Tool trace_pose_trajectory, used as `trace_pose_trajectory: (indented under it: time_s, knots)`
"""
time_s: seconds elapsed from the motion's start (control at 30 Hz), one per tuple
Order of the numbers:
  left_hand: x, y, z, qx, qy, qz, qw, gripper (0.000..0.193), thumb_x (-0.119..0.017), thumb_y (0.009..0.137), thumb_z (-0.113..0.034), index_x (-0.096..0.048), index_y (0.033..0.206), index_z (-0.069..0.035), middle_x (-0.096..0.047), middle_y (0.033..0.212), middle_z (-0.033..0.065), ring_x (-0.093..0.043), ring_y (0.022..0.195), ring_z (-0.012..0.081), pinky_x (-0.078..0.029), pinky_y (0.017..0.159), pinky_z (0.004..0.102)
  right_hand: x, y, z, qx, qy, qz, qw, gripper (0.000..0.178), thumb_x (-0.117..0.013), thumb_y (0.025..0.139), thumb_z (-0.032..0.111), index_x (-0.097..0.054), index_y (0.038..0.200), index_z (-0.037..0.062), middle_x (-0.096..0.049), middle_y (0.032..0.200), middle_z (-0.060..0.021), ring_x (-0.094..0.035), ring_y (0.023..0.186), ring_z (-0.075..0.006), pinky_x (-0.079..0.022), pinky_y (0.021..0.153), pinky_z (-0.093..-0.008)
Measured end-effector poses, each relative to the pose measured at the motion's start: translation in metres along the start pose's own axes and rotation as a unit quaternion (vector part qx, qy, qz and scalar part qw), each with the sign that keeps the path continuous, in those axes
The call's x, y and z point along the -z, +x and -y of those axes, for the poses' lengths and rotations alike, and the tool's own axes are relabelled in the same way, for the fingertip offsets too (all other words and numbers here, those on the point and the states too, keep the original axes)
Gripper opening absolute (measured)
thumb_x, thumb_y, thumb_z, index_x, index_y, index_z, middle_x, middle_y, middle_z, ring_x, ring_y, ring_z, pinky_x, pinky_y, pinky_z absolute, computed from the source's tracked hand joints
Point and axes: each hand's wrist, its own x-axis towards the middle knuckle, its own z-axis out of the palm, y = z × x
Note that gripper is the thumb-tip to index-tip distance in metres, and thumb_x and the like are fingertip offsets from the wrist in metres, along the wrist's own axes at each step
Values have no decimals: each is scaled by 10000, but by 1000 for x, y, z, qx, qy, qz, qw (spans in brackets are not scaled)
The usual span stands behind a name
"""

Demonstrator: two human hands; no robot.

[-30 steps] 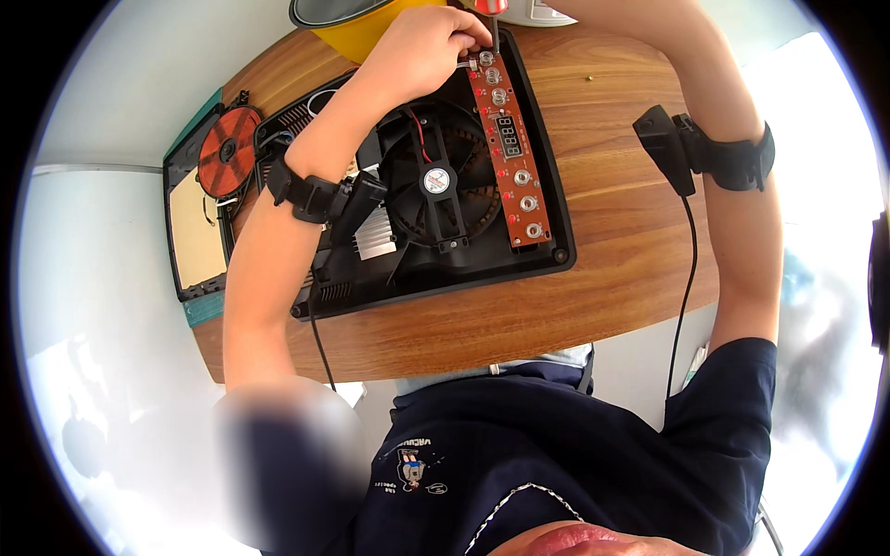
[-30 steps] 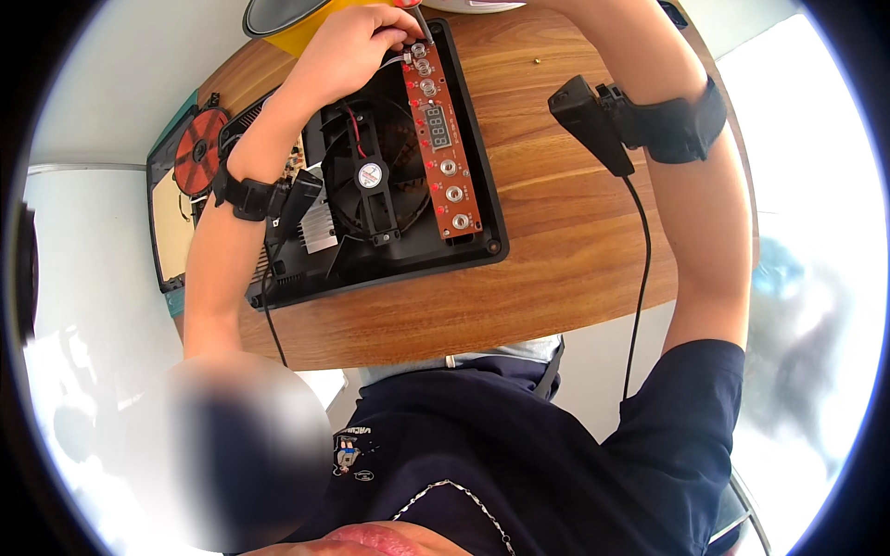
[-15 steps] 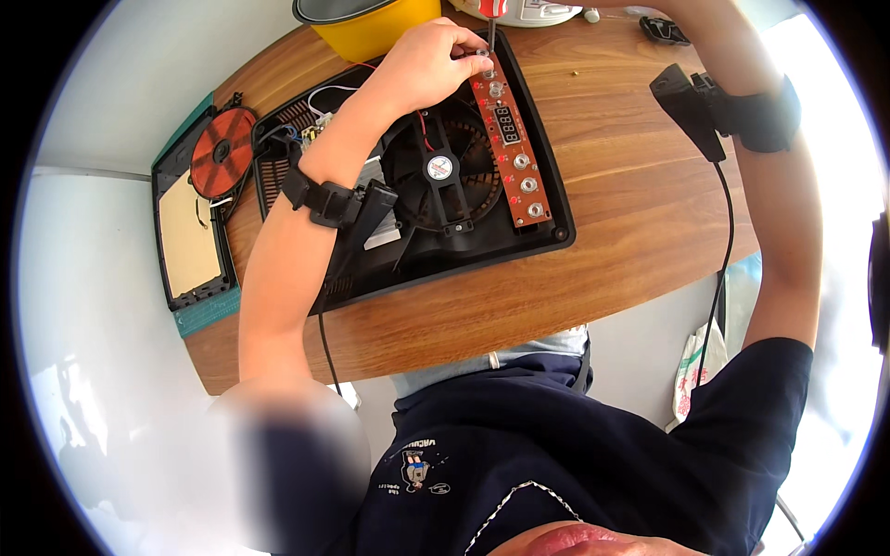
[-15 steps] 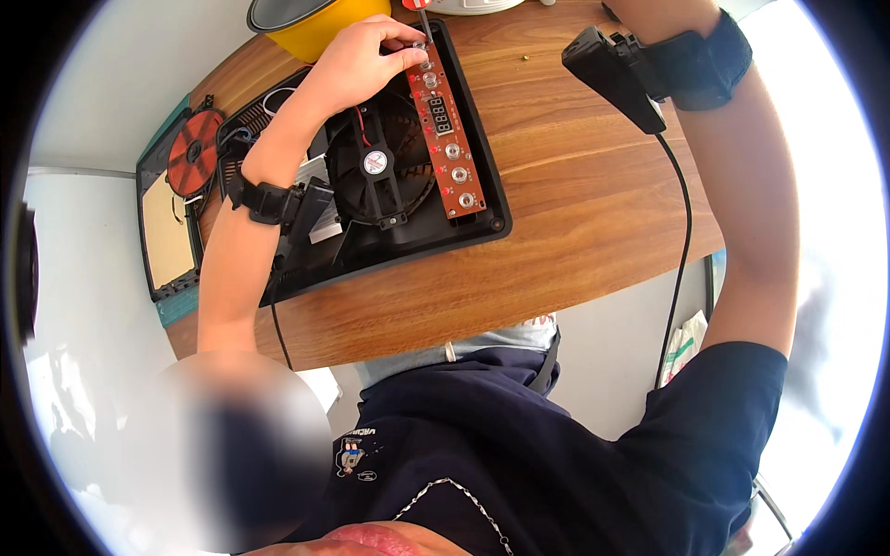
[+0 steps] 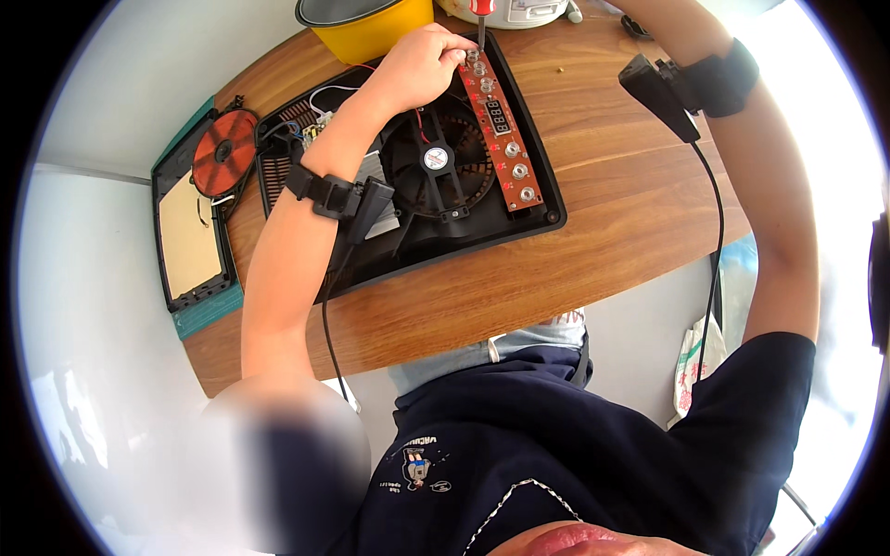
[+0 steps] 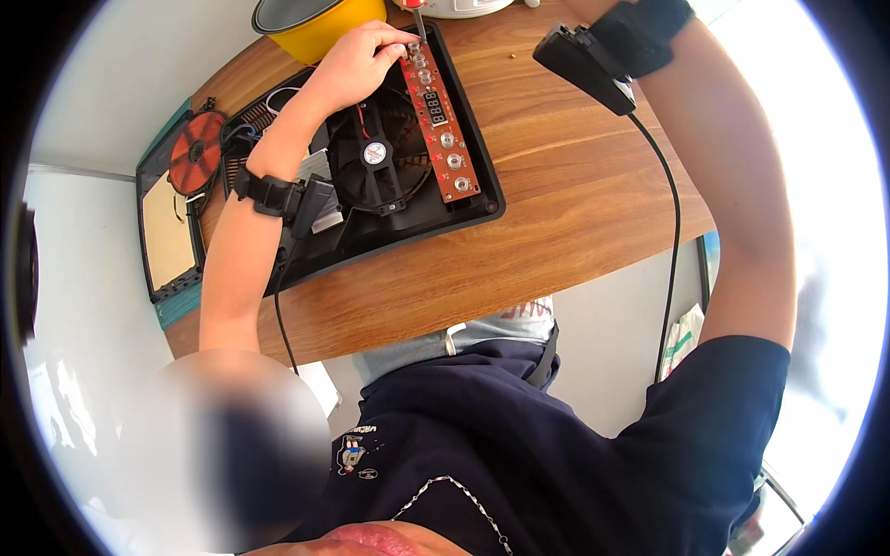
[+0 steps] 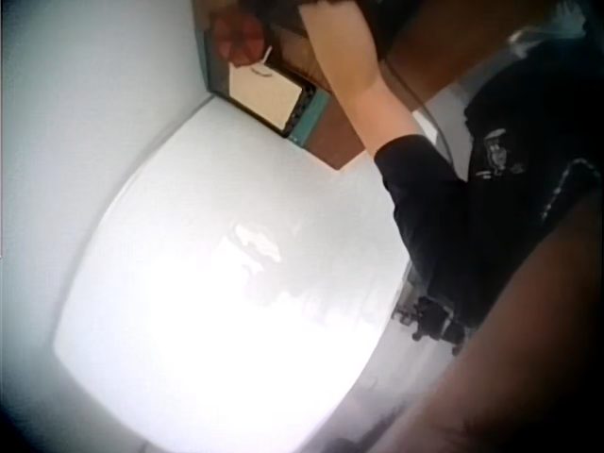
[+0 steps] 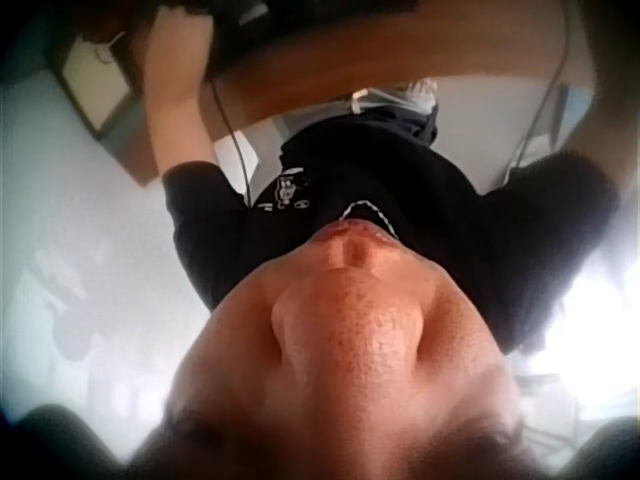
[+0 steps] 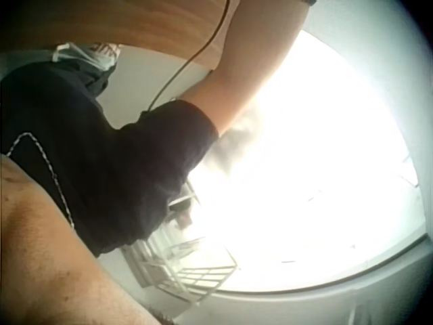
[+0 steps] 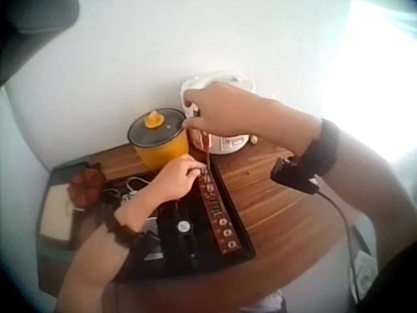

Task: The person uses a screwdriver to tighten screws on a circuit board inside an open electronic device. They adjust wires and components while working on the device's internal assembly.

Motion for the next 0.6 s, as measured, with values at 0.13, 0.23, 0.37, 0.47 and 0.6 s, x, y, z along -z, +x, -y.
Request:
trace_pose_trajectory:
  time_s: [0.13,0.23,0.37,0.47,0.6]
  knots:
    - [-3,-3,9,-16,11,-5,1000,272,-568,1027,-115,-726,1240,-53,-702,1064,123,-670,1008,281,-517,908,358,0,-5,-2,-26,-3,-31,999,413,-689,952,350,-669,1164,-4,-739,971,-259,-707,919,-448,-560,831,-499]
    - [-3,-3,12,-25,9,-14,1000,280,-556,1031,-104,-716,1257,-62,-698,1066,119,-666,1004,284,-519,921,365,1,-7,-9,-25,-8,-55,998,417,-689,951,349,-671,1166,-8,-744,972,-255,-710,923,-444,-564,821,-496]
    - [-1,-2,10,-34,21,-5,999,291,-535,1035,-91,-713,1265,-77,-698,1067,112,-665,1031,277,-515,946,370,6,-15,-20,-71,15,-83,994,424,-695,949,347,-671,1166,-17,-749,973,-245,-718,924,-430,-563,814,-498]
    - [-2,3,5,-54,54,5,997,243,-560,1001,-65,-715,1184,-30,-711,1064,147,-704,1001,275,-559,905,360,6,-33,-33,-135,67,-121,981,387,-686,978,329,-664,1161,-12,-753,895,-198,-731,804,-324,-573,731,-443]
    - [14,4,-15,-85,57,16,995,274,-553,902,-19,-734,1107,9,-660,1058,235,-633,1029,413,-518,905,443,-15,-63,-40,-273,282,-184,901,336,-649,1038,324,-640,1170,15,-692,778,-65,-630,608,-99,-502,537,-251]
